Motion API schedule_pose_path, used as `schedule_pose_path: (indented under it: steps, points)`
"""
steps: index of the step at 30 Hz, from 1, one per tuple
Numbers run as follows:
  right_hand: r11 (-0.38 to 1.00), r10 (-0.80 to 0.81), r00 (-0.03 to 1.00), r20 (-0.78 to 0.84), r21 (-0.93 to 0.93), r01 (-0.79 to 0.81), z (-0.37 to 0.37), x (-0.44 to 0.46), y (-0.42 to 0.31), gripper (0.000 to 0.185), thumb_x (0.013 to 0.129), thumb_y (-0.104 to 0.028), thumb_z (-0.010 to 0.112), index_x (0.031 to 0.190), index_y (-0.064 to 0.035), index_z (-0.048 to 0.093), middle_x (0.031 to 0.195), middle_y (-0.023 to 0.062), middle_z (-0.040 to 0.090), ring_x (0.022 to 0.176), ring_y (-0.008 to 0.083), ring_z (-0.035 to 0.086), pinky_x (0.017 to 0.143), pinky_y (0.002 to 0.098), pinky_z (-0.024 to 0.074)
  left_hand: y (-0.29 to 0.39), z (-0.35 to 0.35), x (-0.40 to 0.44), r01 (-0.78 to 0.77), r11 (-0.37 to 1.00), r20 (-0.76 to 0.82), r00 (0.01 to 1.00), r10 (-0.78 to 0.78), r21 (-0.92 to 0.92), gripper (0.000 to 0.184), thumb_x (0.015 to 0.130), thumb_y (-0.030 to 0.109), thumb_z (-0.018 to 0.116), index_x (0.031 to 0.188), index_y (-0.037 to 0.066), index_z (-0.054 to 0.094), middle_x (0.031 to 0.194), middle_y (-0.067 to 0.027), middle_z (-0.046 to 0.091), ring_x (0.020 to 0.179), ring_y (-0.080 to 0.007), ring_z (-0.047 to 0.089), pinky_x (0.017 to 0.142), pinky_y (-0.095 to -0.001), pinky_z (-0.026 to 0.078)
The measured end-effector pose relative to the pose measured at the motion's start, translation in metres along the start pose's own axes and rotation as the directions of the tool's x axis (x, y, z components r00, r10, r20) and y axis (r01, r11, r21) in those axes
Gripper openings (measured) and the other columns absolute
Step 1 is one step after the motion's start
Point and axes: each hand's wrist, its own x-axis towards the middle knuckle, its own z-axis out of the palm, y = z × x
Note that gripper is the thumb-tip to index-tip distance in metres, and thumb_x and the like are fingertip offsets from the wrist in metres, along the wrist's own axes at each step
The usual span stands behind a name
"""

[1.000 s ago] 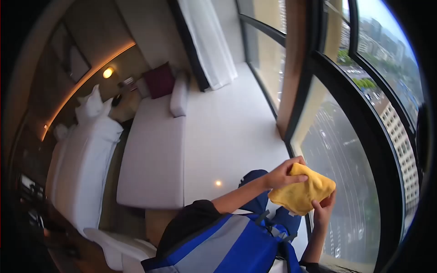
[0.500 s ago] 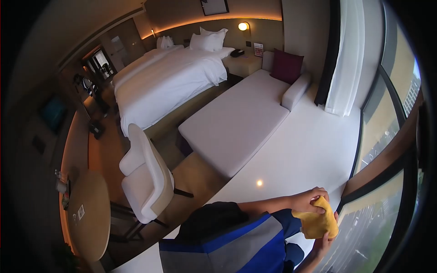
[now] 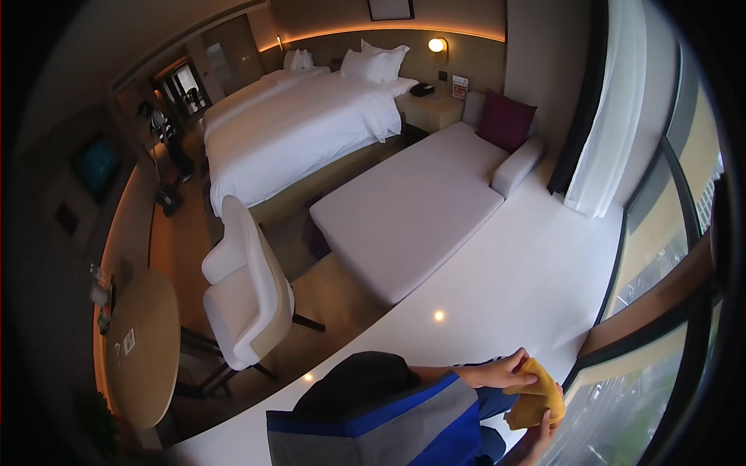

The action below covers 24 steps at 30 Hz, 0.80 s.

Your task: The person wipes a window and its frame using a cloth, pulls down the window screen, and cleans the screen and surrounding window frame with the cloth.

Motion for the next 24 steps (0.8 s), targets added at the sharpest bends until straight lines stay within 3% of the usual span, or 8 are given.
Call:
schedule_pose_path:
  steps: [8, 11, 14, 17, 20, 24]
  points:
    - [0.996, -0.001, 1.000, -0.010, -0.090, 0.000, 0.018, -0.002, -0.012, 0.051, 0.088, -0.022, 0.051, 0.132, -0.0008, 0.034, 0.130, 0.0122, 0.041, 0.110, 0.0239, 0.049, 0.090, 0.0380, 0.0431, 0.011, -0.006, -0.005, 0.001, 0.990, 0.027, 1.000, -0.005, 0.142, 0.032, 0.085, 0.032, 0.060, 0.089, 0.003, 0.048, 0.076, -0.0023, 0.050, 0.073, -0.0102, 0.046, 0.067, -0.0237, 0.038]
    - [0.996, -0.013, 0.999, -0.053, -0.093, 0.008, 0.020, -0.006, -0.011, 0.051, 0.088, -0.023, 0.051, 0.131, -0.0008, 0.035, 0.129, 0.0122, 0.041, 0.109, 0.0241, 0.050, 0.088, 0.0379, 0.0445, 0.001, 0.000, -0.005, -0.110, 0.994, -0.036, 0.993, 0.111, 0.022, 0.030, 0.085, 0.031, 0.060, 0.090, 0.002, 0.052, 0.075, -0.0012, 0.052, 0.071, -0.0094, 0.045, 0.066, -0.0233, 0.038]
    - [0.995, -0.014, 0.997, -0.071, -0.100, 0.007, 0.025, -0.009, -0.011, 0.051, 0.088, -0.023, 0.051, 0.131, -0.0007, 0.035, 0.129, 0.0121, 0.042, 0.109, 0.0243, 0.050, 0.086, 0.0378, 0.0458, 0.004, -0.002, -0.005, -0.100, 0.995, -0.040, 0.994, 0.099, -0.017, 0.031, 0.086, 0.031, 0.059, 0.099, 0.002, 0.054, 0.080, 0.0000, 0.054, 0.072, -0.0079, 0.046, 0.066, -0.0227, 0.038]
    - [0.996, -0.025, 0.998, -0.066, -0.082, 0.020, 0.028, -0.009, -0.010, 0.050, 0.088, -0.023, 0.051, 0.130, -0.0004, 0.036, 0.128, 0.0118, 0.042, 0.107, 0.0245, 0.051, 0.082, 0.0368, 0.0485, 0.017, -0.009, -0.010, 0.210, 0.911, 0.174, 0.972, -0.157, -0.356, 0.032, 0.087, 0.032, 0.057, 0.103, 0.004, 0.055, 0.085, 0.0017, 0.056, 0.077, -0.0063, 0.049, 0.069, -0.0218, 0.040]
    - [0.997, -0.052, 0.996, -0.072, -0.065, 0.047, 0.025, -0.011, -0.005, 0.048, 0.088, -0.022, 0.051, 0.128, 0.0006, 0.038, 0.127, 0.0117, 0.042, 0.106, 0.0245, 0.052, 0.078, 0.0359, 0.0502, 0.034, -0.007, -0.020, 0.377, 0.671, 0.327, 0.922, -0.207, -0.638, 0.029, 0.085, 0.027, 0.059, 0.102, 0.003, 0.057, 0.086, -0.0002, 0.060, 0.080, -0.0086, 0.055, 0.069, -0.0238, 0.044]
    - [0.995, -0.094, 0.992, -0.090, -0.048, 0.090, 0.016, -0.015, 0.005, 0.043, 0.088, -0.020, 0.051, 0.124, 0.0024, 0.042, 0.126, 0.0118, 0.043, 0.105, 0.0243, 0.052, 0.074, 0.0351, 0.0516, 0.038, -0.010, -0.025, 0.369, 0.781, 0.317, 0.920, -0.230, -0.504, 0.027, 0.085, 0.022, 0.058, 0.104, 0.003, 0.058, 0.096, -0.0028, 0.061, 0.091, -0.0095, 0.056, 0.080, -0.0249, 0.043]
